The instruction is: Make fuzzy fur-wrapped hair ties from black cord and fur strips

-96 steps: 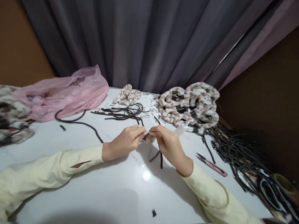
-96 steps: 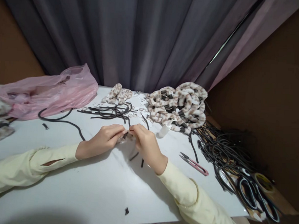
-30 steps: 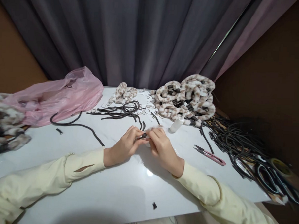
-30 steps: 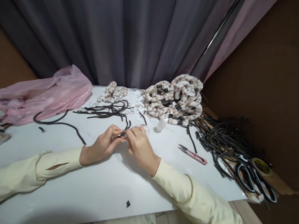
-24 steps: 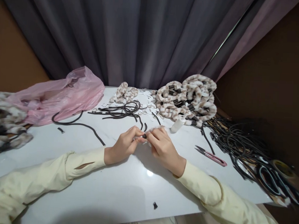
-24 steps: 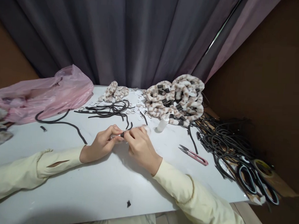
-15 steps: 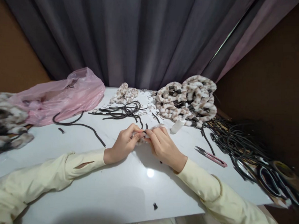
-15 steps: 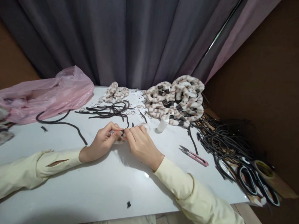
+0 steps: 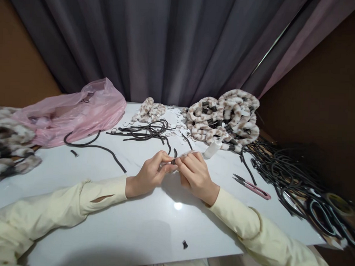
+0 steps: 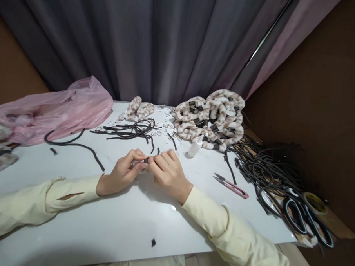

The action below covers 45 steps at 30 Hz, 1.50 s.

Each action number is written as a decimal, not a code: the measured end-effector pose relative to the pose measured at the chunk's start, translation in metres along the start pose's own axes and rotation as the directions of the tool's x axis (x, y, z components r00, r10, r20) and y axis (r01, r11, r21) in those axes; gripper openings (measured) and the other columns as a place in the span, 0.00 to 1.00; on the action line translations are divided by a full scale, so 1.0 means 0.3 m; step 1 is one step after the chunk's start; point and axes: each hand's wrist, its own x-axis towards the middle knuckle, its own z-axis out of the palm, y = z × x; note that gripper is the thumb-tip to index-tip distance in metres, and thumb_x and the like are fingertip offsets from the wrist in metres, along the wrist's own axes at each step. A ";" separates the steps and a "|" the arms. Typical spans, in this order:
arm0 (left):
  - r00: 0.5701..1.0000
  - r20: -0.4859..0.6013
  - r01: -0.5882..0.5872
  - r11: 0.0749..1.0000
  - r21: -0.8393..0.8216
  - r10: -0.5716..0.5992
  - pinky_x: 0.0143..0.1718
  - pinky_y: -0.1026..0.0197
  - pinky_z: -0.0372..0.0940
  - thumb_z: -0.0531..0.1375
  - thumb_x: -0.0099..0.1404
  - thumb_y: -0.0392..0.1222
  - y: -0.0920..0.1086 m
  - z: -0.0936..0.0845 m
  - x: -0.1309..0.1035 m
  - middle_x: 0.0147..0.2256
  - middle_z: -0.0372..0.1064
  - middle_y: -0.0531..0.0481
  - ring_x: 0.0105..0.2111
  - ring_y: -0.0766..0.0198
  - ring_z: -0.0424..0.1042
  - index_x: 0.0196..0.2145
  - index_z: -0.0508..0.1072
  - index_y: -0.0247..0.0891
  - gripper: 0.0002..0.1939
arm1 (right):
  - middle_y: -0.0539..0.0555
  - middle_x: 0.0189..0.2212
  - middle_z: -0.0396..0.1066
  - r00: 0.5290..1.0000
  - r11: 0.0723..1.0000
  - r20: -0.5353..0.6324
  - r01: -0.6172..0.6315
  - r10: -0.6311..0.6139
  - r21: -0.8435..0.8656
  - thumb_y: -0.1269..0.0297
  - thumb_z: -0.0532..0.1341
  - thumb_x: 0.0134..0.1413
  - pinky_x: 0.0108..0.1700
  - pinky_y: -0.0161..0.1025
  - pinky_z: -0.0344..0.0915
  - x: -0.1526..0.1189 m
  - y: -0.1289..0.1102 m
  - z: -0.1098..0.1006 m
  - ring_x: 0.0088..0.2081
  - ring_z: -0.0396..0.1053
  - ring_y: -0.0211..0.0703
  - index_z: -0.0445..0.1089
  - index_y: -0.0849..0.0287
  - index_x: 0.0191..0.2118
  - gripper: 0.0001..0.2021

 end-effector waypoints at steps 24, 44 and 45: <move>0.662 0.063 0.675 0.557 -0.484 -0.747 0.22 0.67 0.51 0.62 0.53 0.51 0.022 -0.046 0.111 0.18 0.54 0.57 0.19 0.73 0.53 0.17 0.57 0.36 0.21 | 0.62 0.46 0.69 0.902 0.922 0.212 -0.387 0.377 0.006 0.73 0.53 0.53 0.38 0.45 0.57 0.020 -0.075 0.002 0.40 0.61 0.51 0.66 0.66 0.48 0.16; 0.997 0.022 0.066 0.959 0.275 -0.075 0.27 0.66 0.57 0.52 0.60 0.30 -0.023 -0.018 0.060 0.24 0.64 0.53 0.25 0.67 0.63 0.22 0.59 0.38 0.11 | 0.45 0.15 0.54 0.645 0.479 0.623 -0.757 0.442 0.444 0.70 0.52 0.56 0.23 0.31 0.47 0.060 -0.076 -0.034 0.18 0.49 0.32 0.61 0.61 0.21 0.13; 0.998 0.051 0.024 0.956 0.293 -0.041 0.27 0.65 0.57 0.52 0.61 0.31 -0.025 -0.019 0.060 0.23 0.62 0.53 0.25 0.67 0.62 0.22 0.58 0.39 0.11 | 0.45 0.15 0.54 0.658 0.528 0.615 -0.739 0.434 0.418 0.71 0.51 0.56 0.23 0.31 0.46 0.058 -0.075 -0.036 0.18 0.49 0.32 0.61 0.60 0.21 0.13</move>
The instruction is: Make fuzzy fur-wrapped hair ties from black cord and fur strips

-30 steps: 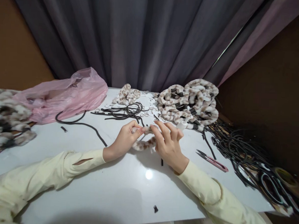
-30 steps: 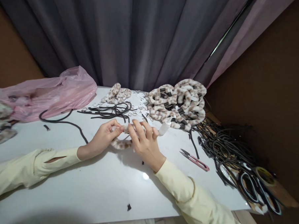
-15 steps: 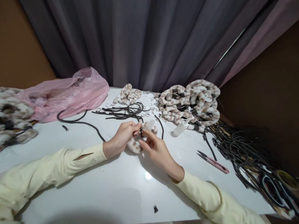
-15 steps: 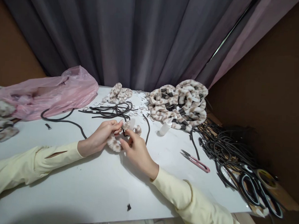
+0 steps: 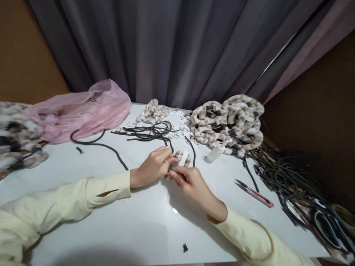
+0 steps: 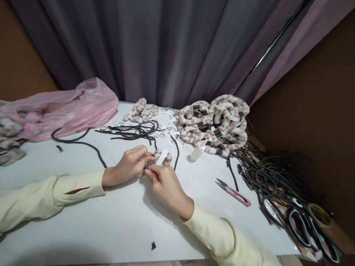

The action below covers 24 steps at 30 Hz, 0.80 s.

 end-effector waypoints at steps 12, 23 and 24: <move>0.995 0.097 0.029 0.994 0.104 -0.039 0.30 0.63 0.60 0.49 0.63 0.31 0.007 -0.027 0.022 0.30 0.64 0.51 0.29 0.64 0.66 0.34 0.60 0.39 0.04 | 0.52 0.22 0.70 0.989 0.854 -0.027 0.115 -0.149 -0.508 0.77 0.52 0.52 0.23 0.33 0.46 -0.038 0.001 -0.043 0.20 0.63 0.37 0.65 0.60 0.31 0.07; 0.984 0.067 -0.169 0.983 0.067 0.165 0.26 0.65 0.53 0.49 0.64 0.32 0.058 -0.048 0.016 0.21 0.54 0.55 0.22 0.68 0.56 0.24 0.55 0.39 0.12 | 0.52 0.24 0.66 0.874 0.804 -0.261 0.210 -0.409 -0.557 0.71 0.49 0.60 0.25 0.33 0.52 -0.007 0.020 -0.111 0.24 0.62 0.37 0.67 0.61 0.34 0.11; 0.980 0.057 -0.196 0.979 0.055 0.193 0.25 0.65 0.53 0.49 0.64 0.31 0.065 -0.051 0.016 0.21 0.54 0.55 0.22 0.68 0.56 0.24 0.55 0.39 0.12 | 0.52 0.23 0.65 0.870 0.817 -0.271 0.221 -0.412 -0.533 0.71 0.49 0.60 0.26 0.33 0.53 -0.003 0.023 -0.117 0.24 0.61 0.37 0.68 0.61 0.34 0.11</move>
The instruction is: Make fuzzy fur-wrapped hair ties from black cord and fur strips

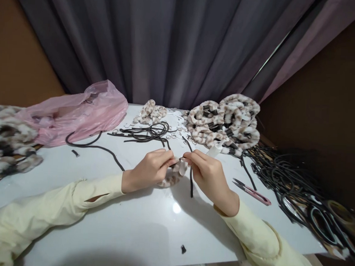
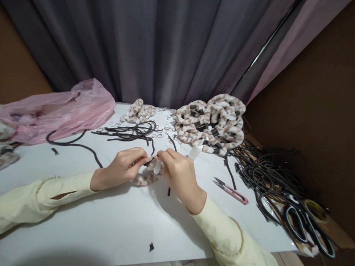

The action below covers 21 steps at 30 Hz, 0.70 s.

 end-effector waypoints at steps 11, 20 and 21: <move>0.964 0.095 -0.244 0.968 -0.056 0.249 0.25 0.64 0.55 0.48 0.65 0.32 0.024 -0.007 -0.017 0.20 0.53 0.54 0.23 0.66 0.52 0.24 0.55 0.39 0.11 | 0.52 0.24 0.67 0.991 0.974 0.121 -0.087 0.063 0.208 0.74 0.51 0.56 0.28 0.32 0.56 0.013 0.041 0.038 0.26 0.63 0.36 0.71 0.62 0.30 0.12; 0.999 0.026 0.025 0.996 -0.085 -0.023 0.25 0.66 0.55 0.49 0.65 0.33 -0.004 0.025 -0.038 0.22 0.57 0.55 0.22 0.68 0.57 0.25 0.59 0.38 0.10 | 0.59 0.39 0.69 0.998 0.997 -0.030 -0.047 0.048 0.055 0.72 0.51 0.58 0.36 0.38 0.62 0.005 0.037 0.059 0.38 0.66 0.44 0.69 0.61 0.40 0.11; 0.990 0.024 0.139 0.983 -0.117 -0.137 0.24 0.67 0.55 0.51 0.64 0.35 -0.004 0.024 -0.034 0.21 0.58 0.55 0.22 0.69 0.57 0.25 0.59 0.38 0.09 | 0.61 0.42 0.67 0.994 1.000 -0.110 -0.022 0.024 0.017 0.73 0.51 0.57 0.39 0.41 0.63 0.002 0.032 0.054 0.41 0.64 0.46 0.68 0.61 0.42 0.11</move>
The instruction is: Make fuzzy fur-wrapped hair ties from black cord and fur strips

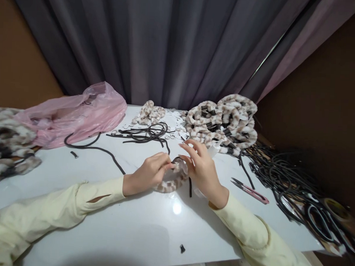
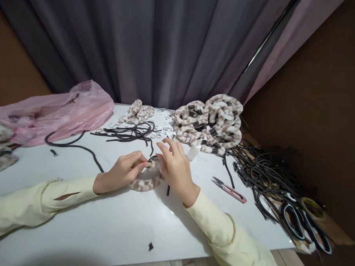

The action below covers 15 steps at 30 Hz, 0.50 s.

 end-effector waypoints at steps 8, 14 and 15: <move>0.819 0.104 0.539 0.697 -0.473 -0.564 0.22 0.69 0.54 0.56 0.61 0.48 -0.007 -0.018 0.053 0.18 0.62 0.57 0.19 0.71 0.58 0.26 0.59 0.38 0.13 | 0.54 0.32 0.74 0.946 0.951 -0.093 0.310 -0.310 -0.006 0.80 0.53 0.45 0.29 0.39 0.60 -0.065 -0.071 -0.004 0.32 0.63 0.45 0.68 0.60 0.32 0.11; 0.709 0.210 0.594 0.410 -0.692 -0.673 0.22 0.71 0.52 0.58 0.59 0.45 -0.002 -0.021 0.064 0.17 0.59 0.58 0.19 0.73 0.56 0.24 0.58 0.37 0.14 | 0.59 0.42 0.71 0.963 0.979 0.255 -0.131 0.088 0.156 0.75 0.50 0.53 0.37 0.40 0.64 -0.058 -0.097 0.044 0.39 0.66 0.45 0.66 0.62 0.44 0.14; 0.705 0.217 0.595 0.395 -0.700 -0.675 0.21 0.72 0.52 0.59 0.59 0.45 0.003 -0.022 0.065 0.17 0.59 0.58 0.19 0.74 0.55 0.24 0.58 0.37 0.14 | 0.58 0.39 0.71 0.939 0.946 0.314 -0.222 0.143 0.234 0.73 0.50 0.54 0.37 0.39 0.64 -0.053 -0.099 0.050 0.37 0.66 0.43 0.66 0.61 0.41 0.11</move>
